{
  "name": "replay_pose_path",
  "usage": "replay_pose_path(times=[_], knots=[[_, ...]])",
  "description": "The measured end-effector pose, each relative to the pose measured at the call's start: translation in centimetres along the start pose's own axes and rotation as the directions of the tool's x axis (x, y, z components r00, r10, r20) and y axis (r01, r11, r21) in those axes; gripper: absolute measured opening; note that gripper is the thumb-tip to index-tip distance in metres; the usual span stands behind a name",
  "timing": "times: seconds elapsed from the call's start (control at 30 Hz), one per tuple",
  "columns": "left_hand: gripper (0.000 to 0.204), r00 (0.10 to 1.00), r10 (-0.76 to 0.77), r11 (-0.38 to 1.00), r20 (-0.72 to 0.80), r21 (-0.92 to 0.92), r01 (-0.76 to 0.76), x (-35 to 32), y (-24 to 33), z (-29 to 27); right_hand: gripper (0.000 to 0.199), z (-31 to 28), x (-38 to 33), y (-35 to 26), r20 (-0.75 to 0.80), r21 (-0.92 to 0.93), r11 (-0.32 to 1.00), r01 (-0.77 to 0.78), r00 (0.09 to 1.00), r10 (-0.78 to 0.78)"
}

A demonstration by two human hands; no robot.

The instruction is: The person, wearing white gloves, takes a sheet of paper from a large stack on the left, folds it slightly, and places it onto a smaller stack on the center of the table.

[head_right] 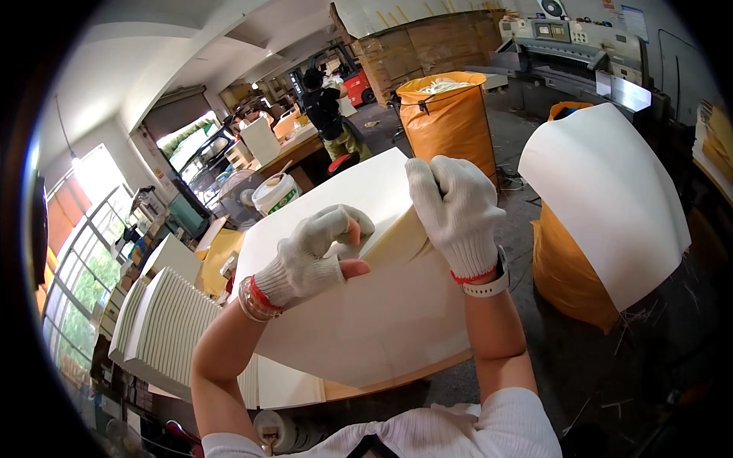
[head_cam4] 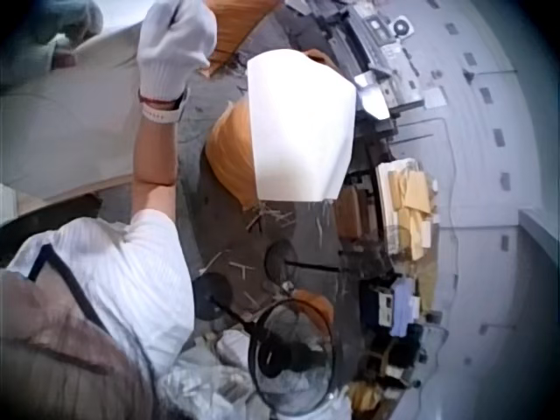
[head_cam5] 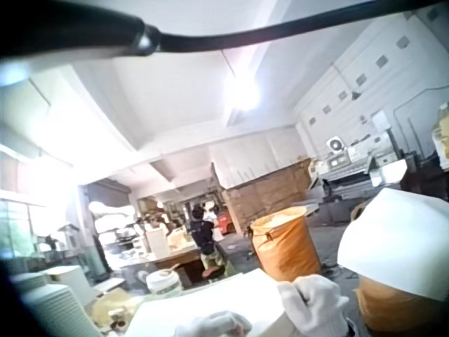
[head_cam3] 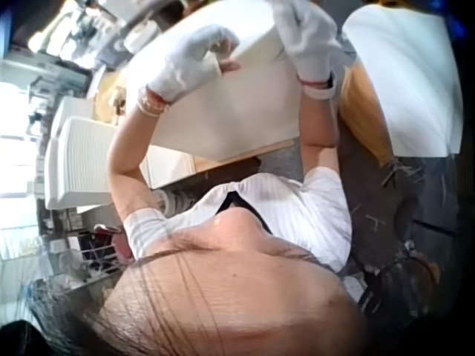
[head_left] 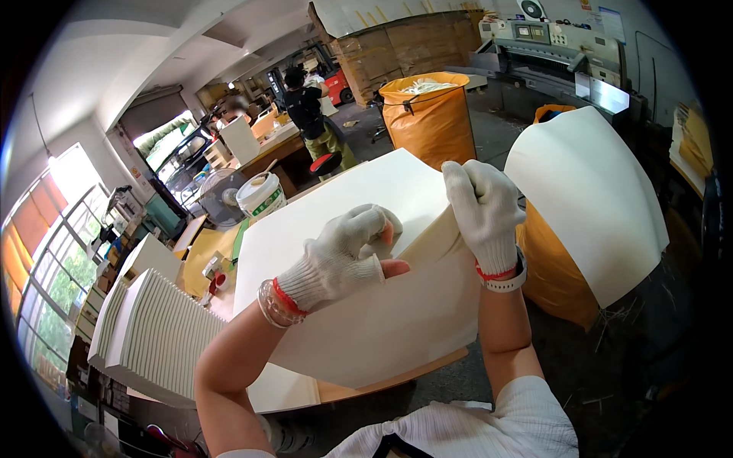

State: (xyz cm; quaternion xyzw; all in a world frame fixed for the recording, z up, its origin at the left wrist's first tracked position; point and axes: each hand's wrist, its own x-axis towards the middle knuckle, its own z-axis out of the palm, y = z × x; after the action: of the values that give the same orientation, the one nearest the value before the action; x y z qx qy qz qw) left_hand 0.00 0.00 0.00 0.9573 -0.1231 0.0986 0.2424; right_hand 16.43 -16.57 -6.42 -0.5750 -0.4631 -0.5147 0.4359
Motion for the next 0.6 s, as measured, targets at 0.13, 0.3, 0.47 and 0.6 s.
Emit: replay_pose_path(times=[0.13,0.3,0.47,0.6], knots=[[0.038,0.998,0.033,0.998,-0.061,-0.05,-0.036,-0.1,-0.2,0.3,0.007,-0.3,0.5,-0.4,-0.031,0.042,0.999,0.022,0.999,-0.021],[0.043,0.973,0.094,0.992,-0.209,-0.067,-0.11,-0.3,-0.3,1.3,0.008,-0.3,0.3,-0.8,0.003,0.322,0.917,-0.236,0.969,0.248],[0.034,0.961,0.249,0.963,-0.118,0.132,-0.234,0.2,-0.7,0.4,0.007,-0.3,0.4,-0.5,0.009,0.296,0.943,-0.152,0.988,0.157],[0.04,0.934,0.26,0.964,-0.243,0.113,-0.239,0.2,-0.4,1.3,0.016,-0.1,0.0,-0.4,-0.039,0.236,0.969,-0.076,0.995,0.088]])
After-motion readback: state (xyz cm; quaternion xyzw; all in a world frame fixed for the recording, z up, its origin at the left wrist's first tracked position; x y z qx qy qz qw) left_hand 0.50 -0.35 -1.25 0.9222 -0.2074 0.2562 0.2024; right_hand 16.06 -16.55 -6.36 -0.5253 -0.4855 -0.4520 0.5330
